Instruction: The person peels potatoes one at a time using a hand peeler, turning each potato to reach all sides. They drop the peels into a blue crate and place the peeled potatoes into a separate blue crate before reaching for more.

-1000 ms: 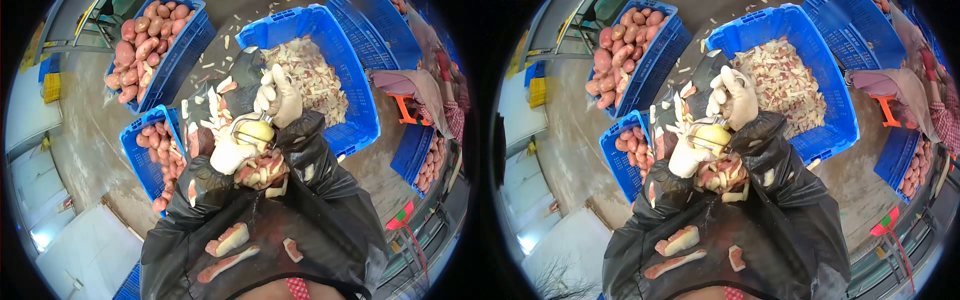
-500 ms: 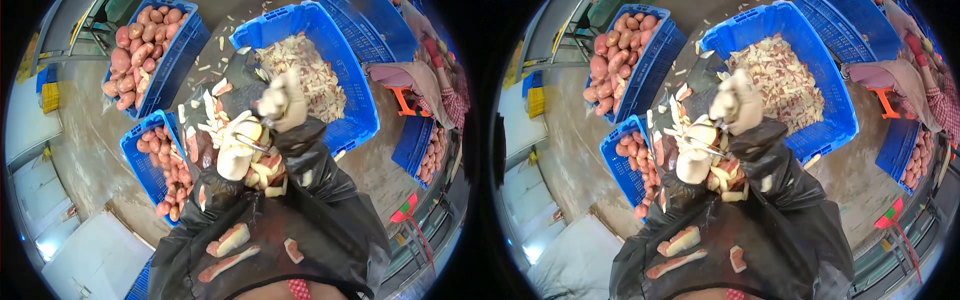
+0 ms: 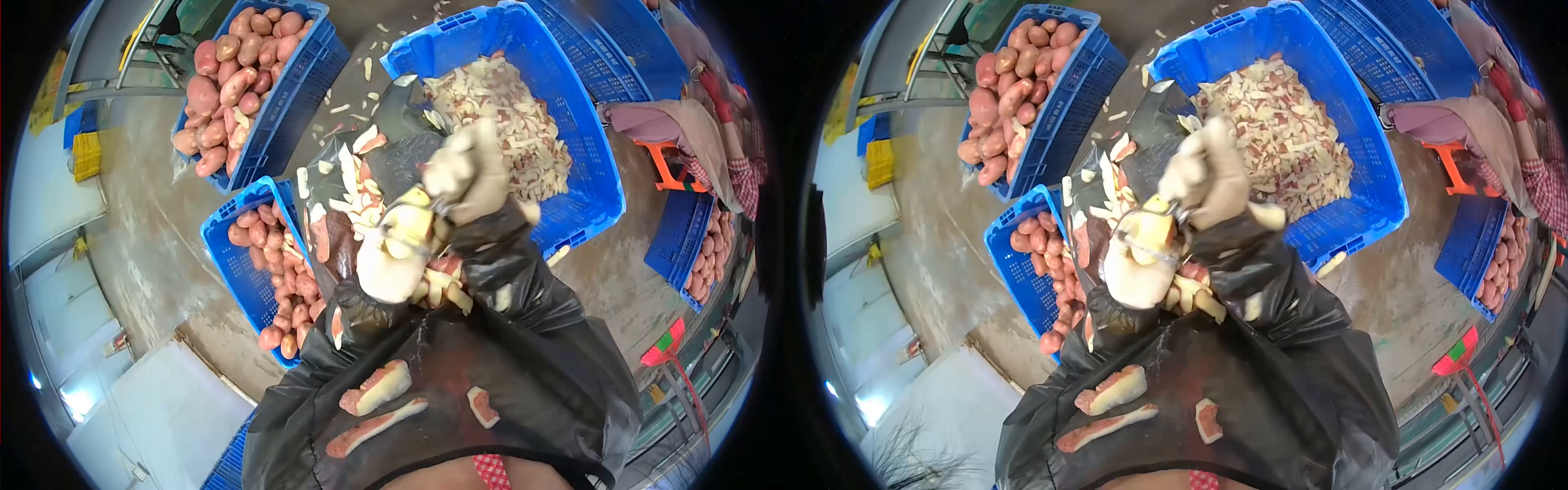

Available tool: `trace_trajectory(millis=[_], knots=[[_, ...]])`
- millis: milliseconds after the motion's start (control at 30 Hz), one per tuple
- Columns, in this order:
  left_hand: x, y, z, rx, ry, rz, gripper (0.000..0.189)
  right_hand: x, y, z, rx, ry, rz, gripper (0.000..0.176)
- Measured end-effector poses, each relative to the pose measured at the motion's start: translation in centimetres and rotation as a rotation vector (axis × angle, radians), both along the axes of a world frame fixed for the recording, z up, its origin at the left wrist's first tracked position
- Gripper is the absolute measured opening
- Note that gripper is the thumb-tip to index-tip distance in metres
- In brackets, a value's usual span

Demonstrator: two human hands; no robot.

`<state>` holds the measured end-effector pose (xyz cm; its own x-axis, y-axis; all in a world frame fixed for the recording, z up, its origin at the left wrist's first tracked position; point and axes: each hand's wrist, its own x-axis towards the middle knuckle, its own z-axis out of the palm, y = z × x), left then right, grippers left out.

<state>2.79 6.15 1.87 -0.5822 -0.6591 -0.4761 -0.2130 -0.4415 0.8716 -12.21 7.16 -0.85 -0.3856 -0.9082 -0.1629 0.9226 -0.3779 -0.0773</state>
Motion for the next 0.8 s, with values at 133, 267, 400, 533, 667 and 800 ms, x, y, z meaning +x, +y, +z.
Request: trace_trajectory(millis=[133,267,400,533,667,800], knots=[[1.1,0.6,-2.3,0.719,0.562,0.297,0.048,-0.7,-0.9,-2.8,0.010,-0.124,0.071,0.037],[1.8,-1.1,0.7,0.358,0.157,-0.290,0.074,0.4,-0.7,-0.3,0.261,0.000,0.087,0.035],[1.5,-0.7,-1.5,-0.109,-0.098,-0.327,0.066,-1.4,-1.0,0.1,0.479,0.320,0.139,0.034],[1.4,-0.8,-2.2,-0.277,-0.047,-0.305,0.071,-4.5,0.4,-2.9,0.134,0.114,0.046,0.037],[0.2,-0.6,-2.4,0.400,0.464,-0.009,0.069,-2.5,-0.7,-3.1,0.423,0.026,-0.051,0.035],[1.4,-0.8,-3.3,0.468,0.468,-0.020,0.079,-2.0,-0.1,-1.8,0.271,0.137,-0.075,0.035]])
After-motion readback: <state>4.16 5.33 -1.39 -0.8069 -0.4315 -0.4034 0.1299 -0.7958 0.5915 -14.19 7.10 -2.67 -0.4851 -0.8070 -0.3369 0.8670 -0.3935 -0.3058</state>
